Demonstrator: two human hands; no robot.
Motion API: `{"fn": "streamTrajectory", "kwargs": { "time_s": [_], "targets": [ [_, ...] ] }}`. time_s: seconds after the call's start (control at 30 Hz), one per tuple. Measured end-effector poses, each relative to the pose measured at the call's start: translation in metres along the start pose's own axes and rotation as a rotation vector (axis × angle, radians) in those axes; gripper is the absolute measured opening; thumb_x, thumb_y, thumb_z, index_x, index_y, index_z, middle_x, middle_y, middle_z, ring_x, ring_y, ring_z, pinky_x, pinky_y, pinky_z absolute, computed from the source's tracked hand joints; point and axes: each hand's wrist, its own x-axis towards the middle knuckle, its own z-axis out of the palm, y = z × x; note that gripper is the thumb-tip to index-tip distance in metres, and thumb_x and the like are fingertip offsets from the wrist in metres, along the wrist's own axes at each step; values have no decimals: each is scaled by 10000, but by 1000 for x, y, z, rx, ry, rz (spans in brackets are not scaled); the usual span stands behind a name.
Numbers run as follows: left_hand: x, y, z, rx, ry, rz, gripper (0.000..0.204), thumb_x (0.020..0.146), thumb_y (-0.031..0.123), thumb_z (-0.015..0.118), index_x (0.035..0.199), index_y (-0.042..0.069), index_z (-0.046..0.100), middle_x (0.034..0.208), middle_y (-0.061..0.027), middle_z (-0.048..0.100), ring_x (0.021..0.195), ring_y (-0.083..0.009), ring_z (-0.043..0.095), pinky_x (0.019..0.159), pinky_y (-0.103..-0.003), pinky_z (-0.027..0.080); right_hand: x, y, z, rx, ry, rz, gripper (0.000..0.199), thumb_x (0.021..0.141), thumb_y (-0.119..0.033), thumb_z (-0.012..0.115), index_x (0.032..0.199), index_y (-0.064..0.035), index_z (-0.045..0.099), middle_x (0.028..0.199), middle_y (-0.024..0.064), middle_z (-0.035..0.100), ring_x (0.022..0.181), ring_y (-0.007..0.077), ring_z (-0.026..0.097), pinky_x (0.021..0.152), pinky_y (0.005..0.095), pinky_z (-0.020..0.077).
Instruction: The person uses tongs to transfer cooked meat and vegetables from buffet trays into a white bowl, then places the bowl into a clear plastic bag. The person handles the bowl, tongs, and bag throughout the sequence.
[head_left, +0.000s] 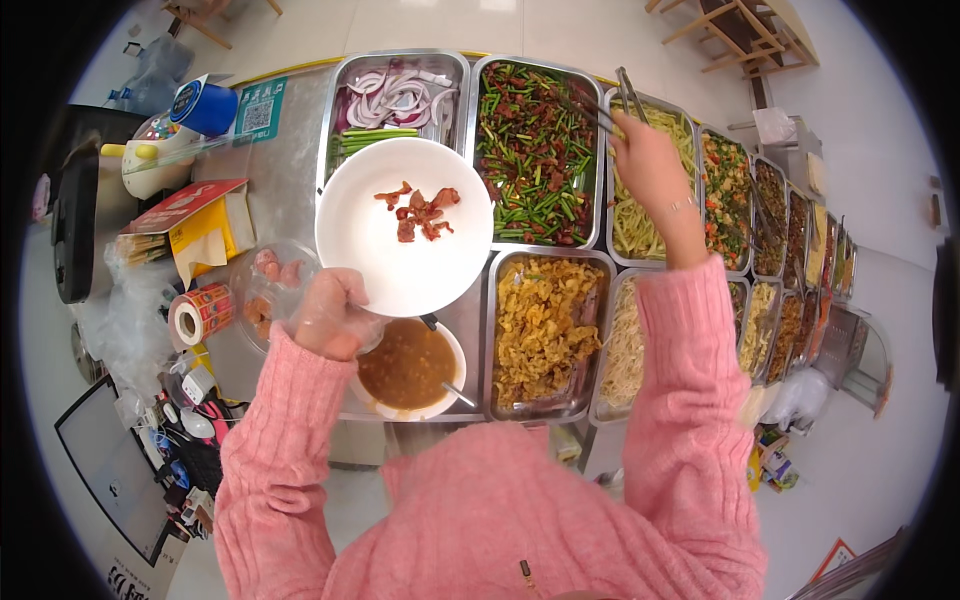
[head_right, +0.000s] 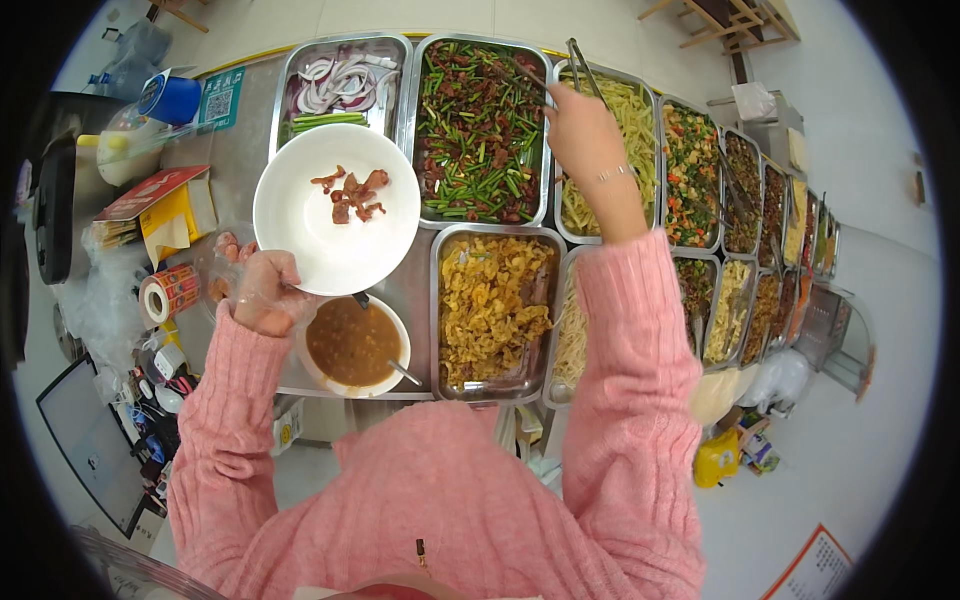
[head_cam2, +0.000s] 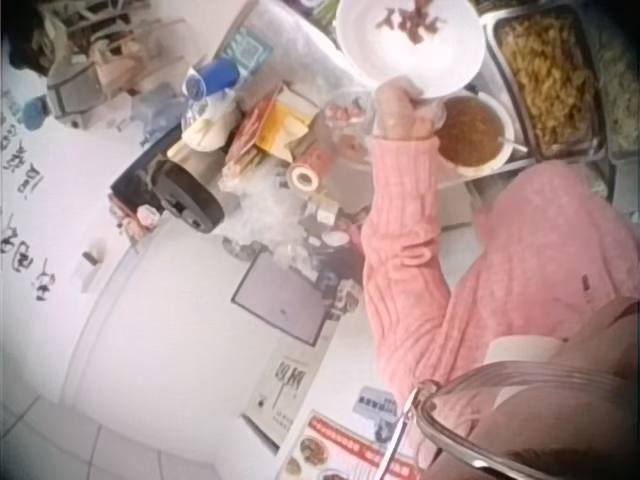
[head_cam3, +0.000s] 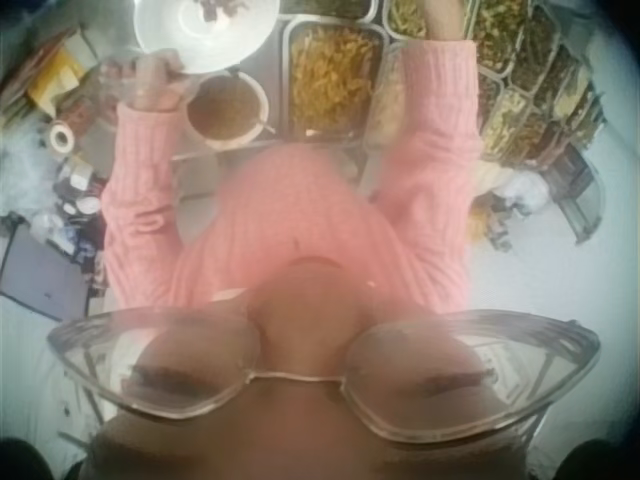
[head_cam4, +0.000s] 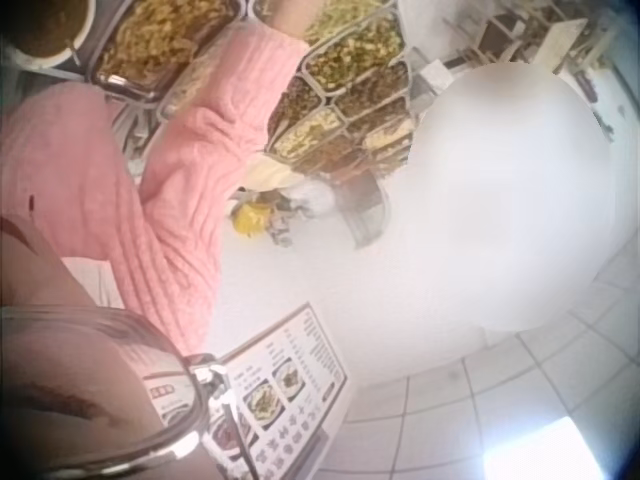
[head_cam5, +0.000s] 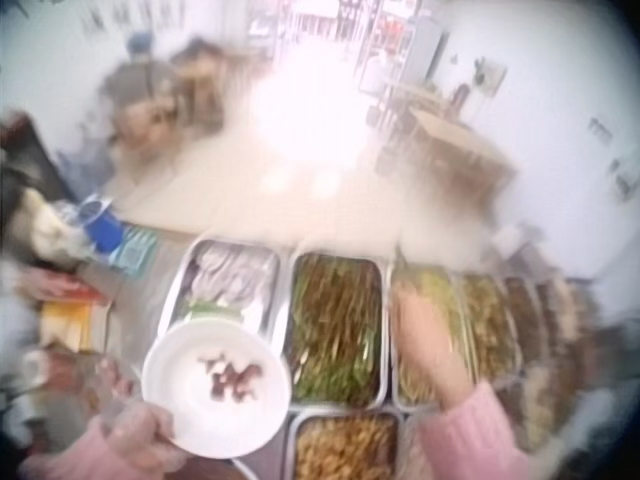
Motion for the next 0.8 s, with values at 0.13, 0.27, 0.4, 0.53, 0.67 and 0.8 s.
{"fn": "streamTrajectory", "kwargs": {
  "time_s": [0.13,0.27,0.4,0.53,0.67,0.8],
  "targets": [
    [-13,1,11,91,-21,30,780,591,-116,412,1362,2,431,1307,-201,528,1247,-413,529,1042,-607,464,14,-6,14,-126,86,-1,277,926,-117,536,1190,-148,613,975,191,711,919,390,692,767,487,552],
    [-19,8,7,66,-48,34,805,574,-104,410,1372,3,427,1326,-205,529,1244,-410,536,1058,-572,467,-17,1,23,-141,-32,-67,303,912,-94,535,1199,-153,610,918,171,696,846,400,679,708,509,532],
    [-21,12,-6,82,-83,63,817,554,-87,431,1366,4,443,1334,-200,540,1245,-410,539,1050,-564,477,-70,15,20,-56,26,-203,303,927,-140,565,1226,-169,607,875,154,674,806,387,674,674,502,529],
    [-22,21,-23,54,-85,46,812,543,-80,440,1352,-8,458,1325,-199,555,1248,-408,537,1053,-560,476,-122,14,18,-17,-111,-187,328,932,-152,585,1260,-159,598,874,152,665,773,374,662,650,475,528],
    [-24,21,-22,14,-114,59,810,543,-85,437,1351,-26,453,1327,-205,553,1239,-415,540,1059,-560,470,-111,9,39,29,-98,-180,379,923,-117,594,1302,-145,589,895,157,663,789,369,650,662,461,518],
    [-29,22,-19,63,-51,72,811,540,-94,430,1348,-35,450,1324,-222,549,1241,-425,536,1056,-570,472,-104,9,34,91,-122,-198,387,922,-112,595,1308,-145,581,903,157,663,793,366,649,676,465,517]
  ]
}}
